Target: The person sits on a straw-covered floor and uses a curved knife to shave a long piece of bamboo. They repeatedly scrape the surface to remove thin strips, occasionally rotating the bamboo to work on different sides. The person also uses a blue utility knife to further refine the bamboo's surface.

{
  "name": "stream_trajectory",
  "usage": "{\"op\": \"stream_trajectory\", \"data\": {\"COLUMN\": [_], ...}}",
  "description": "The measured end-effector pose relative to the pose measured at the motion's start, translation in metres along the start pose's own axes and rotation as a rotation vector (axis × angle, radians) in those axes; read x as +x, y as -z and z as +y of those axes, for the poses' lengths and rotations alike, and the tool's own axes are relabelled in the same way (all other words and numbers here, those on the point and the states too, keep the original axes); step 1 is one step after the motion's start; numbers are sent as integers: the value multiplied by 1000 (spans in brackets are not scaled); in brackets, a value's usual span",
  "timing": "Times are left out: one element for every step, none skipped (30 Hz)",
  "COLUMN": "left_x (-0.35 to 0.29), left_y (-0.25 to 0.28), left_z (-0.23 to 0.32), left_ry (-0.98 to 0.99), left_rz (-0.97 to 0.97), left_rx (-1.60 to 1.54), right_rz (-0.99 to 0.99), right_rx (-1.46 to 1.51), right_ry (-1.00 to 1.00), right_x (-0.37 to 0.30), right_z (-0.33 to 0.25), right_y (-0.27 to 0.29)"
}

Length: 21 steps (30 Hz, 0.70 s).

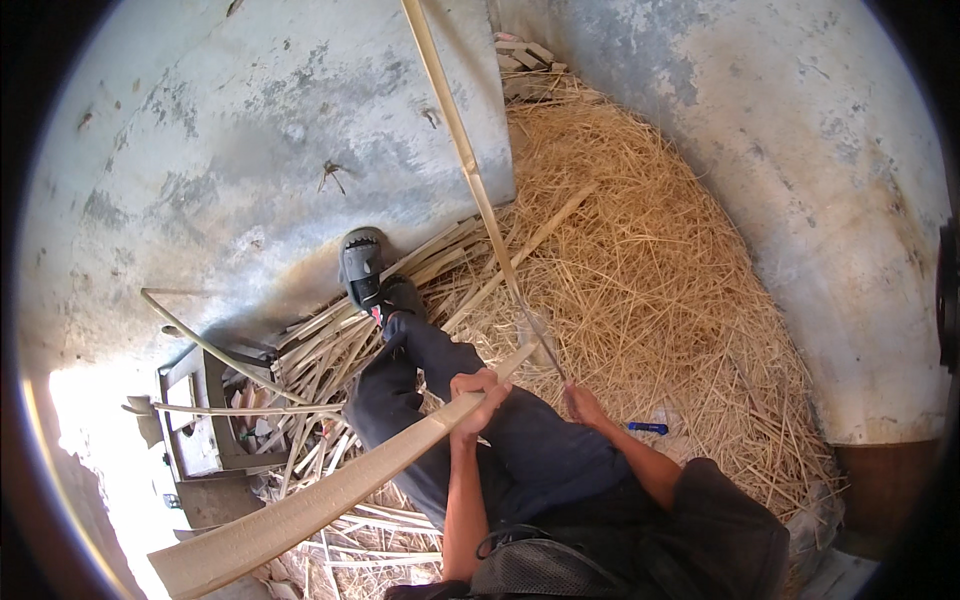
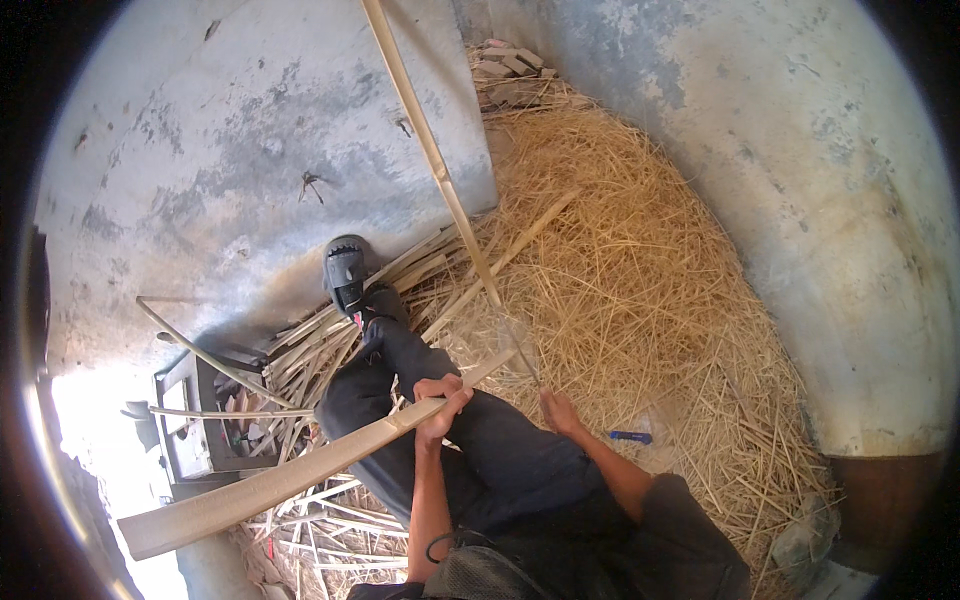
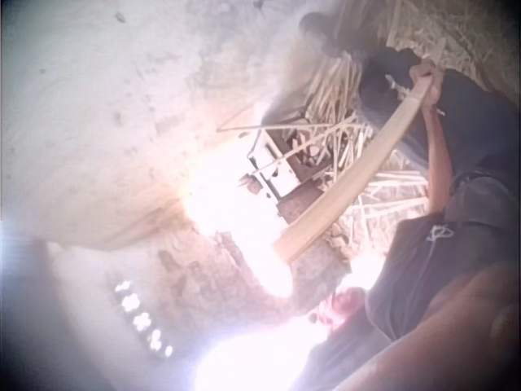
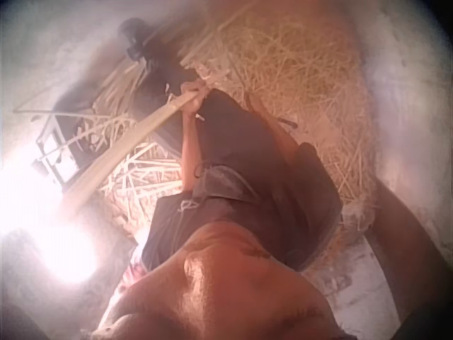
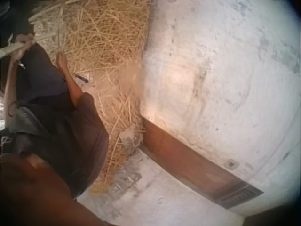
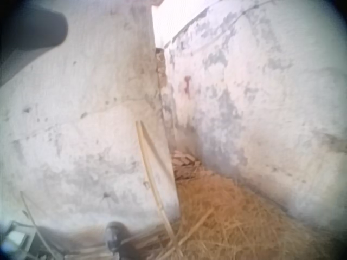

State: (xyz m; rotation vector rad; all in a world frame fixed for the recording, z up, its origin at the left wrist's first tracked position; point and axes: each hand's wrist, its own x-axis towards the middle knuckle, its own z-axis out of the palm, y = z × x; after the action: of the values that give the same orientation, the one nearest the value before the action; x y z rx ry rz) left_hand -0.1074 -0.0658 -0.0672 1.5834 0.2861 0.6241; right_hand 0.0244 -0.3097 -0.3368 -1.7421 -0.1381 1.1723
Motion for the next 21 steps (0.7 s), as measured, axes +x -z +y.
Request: {"op": "stream_trajectory", "data": {"left_x": [4,2,-2,-5,-5,-4,-3,-3,-4,-6,-4,-3,-4,0,11,20,7,7,-2,-1,0], "left_y": [-3,-1,3,6,8,10,11,11,12,13,13,15,17,13,5,0,13,15,16,16,17], "left_z": [-2,-4,-2,0,-1,-3,-4,-5,-5,-4,-4,-4,-4,0,6,8,7,3,1,1,2], "left_ry": [-18,-6,9,22,16,10,3,12,25,39,21,4,-12,2,4,9,19,25,42,37,33], "left_rz": [-25,-23,-10,-1,-13,-27,-41,-44,-46,-45,-66,-84,-99,-129,-185,-235,-193,-190,-172,-191,-211], "left_rx": [-6,-1,7,14,19,25,30,20,11,2,6,11,16,15,5,3,28,27,21,37,54], "right_rz": [55,69,72,80,63,48,33,29,23,14,-11,-38,-69,-18,60,129,97,108,109,107,106], "right_rx": [-64,-92,-126,-158,-80,-1,79,112,145,177,203,227,250,56,-126,-305,-324,-327,-343,-321,-300], "right_ry": [-47,-85,-121,-157,-139,-121,-103,-42,15,71,61,49,37,7,-21,-59,-42,-39,-44,-3,39], "right_x": [12,9,1,-6,-8,-10,-12,-16,-25,-30,-29,-26,-24,-11,9,22,23,8,-4,-4,-5], "right_z": [24,22,13,3,-2,-8,-14,-30,-48,-60,-60,-60,-61,-35,7,31,19,-7,-22,-28,-34], "right_y": [5,3,-2,-6,-6,-5,-5,-6,-9,-11,-10,-10,-10,-3,10,16,-1,-6,-10,-12,-14]}}
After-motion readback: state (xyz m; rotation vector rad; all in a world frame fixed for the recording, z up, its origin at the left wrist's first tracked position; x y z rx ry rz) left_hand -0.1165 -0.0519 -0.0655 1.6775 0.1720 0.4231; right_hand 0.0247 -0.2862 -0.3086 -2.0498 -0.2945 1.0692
